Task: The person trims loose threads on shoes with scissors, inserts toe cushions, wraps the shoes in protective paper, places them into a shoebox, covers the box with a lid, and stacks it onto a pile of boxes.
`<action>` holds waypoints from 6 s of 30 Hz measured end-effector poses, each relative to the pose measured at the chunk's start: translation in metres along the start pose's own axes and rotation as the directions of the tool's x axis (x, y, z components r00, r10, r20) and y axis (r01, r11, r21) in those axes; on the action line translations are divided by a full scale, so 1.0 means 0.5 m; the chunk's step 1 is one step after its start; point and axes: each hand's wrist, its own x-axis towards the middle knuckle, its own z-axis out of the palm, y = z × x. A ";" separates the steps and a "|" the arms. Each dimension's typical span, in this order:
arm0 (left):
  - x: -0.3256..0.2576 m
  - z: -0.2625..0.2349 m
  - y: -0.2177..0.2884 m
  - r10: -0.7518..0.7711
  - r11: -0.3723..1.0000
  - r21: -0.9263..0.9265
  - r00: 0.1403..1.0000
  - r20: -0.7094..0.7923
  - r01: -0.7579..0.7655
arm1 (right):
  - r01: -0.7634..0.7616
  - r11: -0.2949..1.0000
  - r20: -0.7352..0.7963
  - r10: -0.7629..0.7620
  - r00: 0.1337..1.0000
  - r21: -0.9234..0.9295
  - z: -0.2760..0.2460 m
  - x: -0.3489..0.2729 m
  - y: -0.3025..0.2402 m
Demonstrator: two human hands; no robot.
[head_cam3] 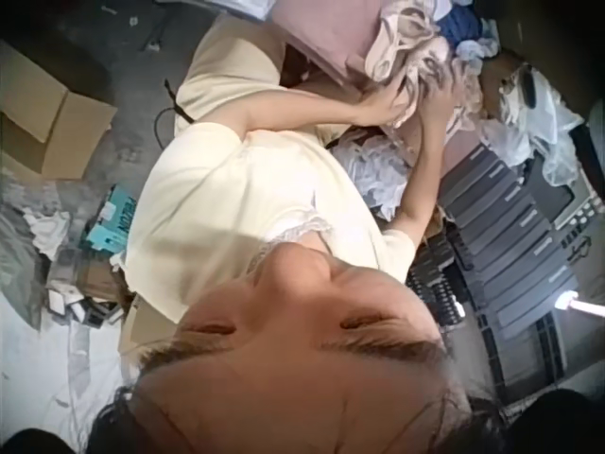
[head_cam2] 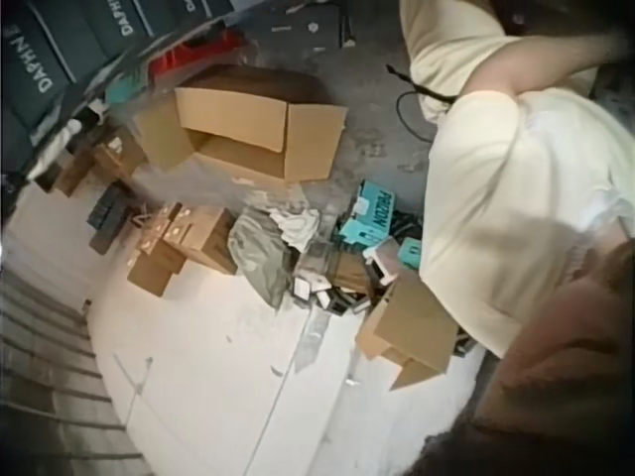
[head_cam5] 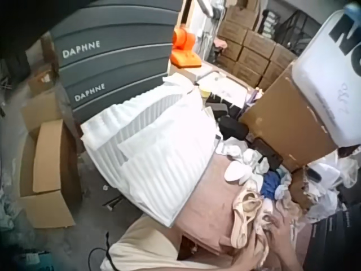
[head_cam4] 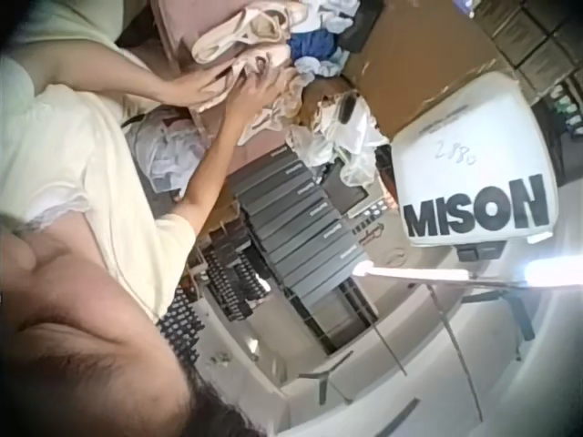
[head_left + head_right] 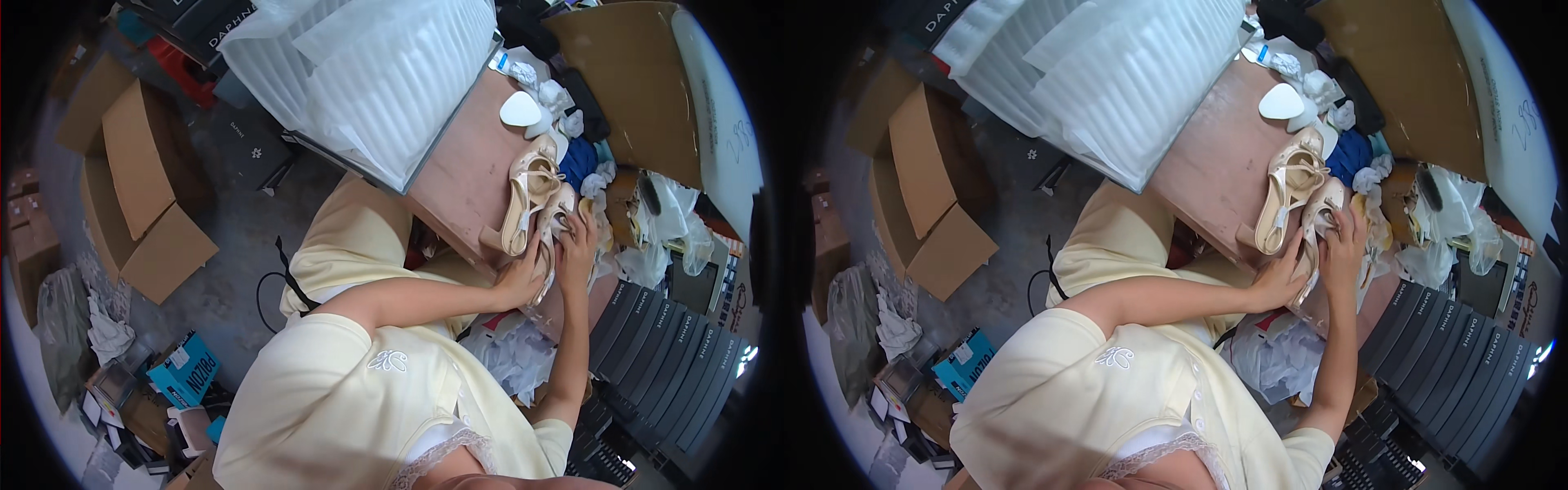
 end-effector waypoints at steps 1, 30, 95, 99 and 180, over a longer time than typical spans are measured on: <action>-0.005 -0.003 0.003 -0.008 0.999 -0.041 1.000 0.004 0.008 | -0.027 0.995 0.033 0.024 0.999 0.096 -0.016 -0.014 -0.004; -0.002 -0.002 0.015 0.005 0.933 -0.356 0.991 0.134 0.043 | -0.634 0.748 0.570 0.439 0.694 0.196 0.093 0.066 -0.027; -0.129 -0.315 0.083 -0.310 0.872 -0.448 0.932 -0.189 0.199 | 0.215 -0.549 0.263 0.662 0.702 0.808 -0.201 -0.222 -0.208; -0.153 -0.323 0.080 -0.313 0.852 -0.492 0.928 -0.201 0.181 | 0.185 -0.594 0.299 0.620 0.726 0.783 -0.210 -0.218 -0.214; -0.180 -0.381 0.195 -0.356 0.765 -0.524 0.924 0.140 0.375 | -0.210 -0.676 0.702 0.706 0.089 0.706 -0.036 -0.415 -0.217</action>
